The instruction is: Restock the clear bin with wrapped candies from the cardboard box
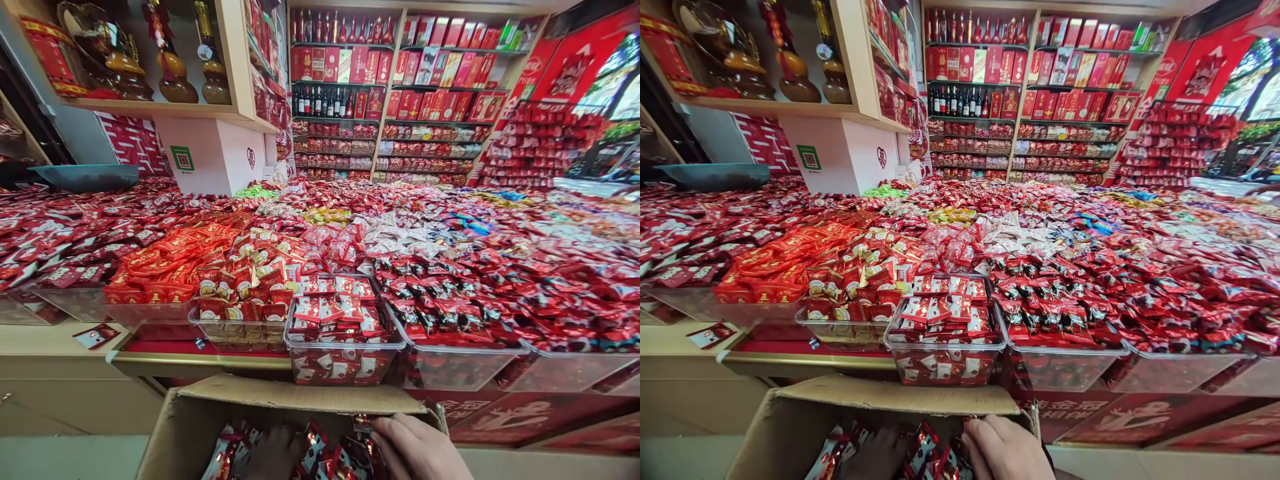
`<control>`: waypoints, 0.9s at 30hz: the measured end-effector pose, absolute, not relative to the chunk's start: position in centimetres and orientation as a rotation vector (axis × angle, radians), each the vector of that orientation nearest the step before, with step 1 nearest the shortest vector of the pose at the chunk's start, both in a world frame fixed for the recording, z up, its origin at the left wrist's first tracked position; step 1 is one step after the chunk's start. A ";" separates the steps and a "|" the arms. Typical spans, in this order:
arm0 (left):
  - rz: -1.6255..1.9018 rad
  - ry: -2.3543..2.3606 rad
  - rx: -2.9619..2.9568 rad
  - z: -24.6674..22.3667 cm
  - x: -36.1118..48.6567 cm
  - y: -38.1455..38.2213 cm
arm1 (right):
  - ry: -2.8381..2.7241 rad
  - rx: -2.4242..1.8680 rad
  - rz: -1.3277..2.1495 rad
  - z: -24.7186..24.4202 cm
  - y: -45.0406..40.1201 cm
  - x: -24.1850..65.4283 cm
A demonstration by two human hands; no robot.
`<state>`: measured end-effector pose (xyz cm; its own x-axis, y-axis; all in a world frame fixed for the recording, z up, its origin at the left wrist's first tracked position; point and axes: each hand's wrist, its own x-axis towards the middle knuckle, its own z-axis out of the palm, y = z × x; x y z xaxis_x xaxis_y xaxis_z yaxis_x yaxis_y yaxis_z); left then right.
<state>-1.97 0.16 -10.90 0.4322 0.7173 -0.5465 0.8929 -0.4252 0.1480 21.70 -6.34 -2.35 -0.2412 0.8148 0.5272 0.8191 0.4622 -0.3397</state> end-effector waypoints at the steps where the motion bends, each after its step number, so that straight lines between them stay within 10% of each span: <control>1: -0.568 1.398 2.273 -11.2 -1.9 0.1 | -2.083 -1.376 -0.059 -2.3 -6.4 21.6; 27: -0.426 1.435 2.122 -8.7 -2.7 -0.2 | -2.224 -1.646 -0.226 -1.5 -6.7 21.2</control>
<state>-2.72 -0.18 -8.73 0.3836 0.7527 -0.5351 0.9227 -0.2887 0.2554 21.21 -6.72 -1.55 -0.2540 0.8894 0.3801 0.9478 0.3073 -0.0856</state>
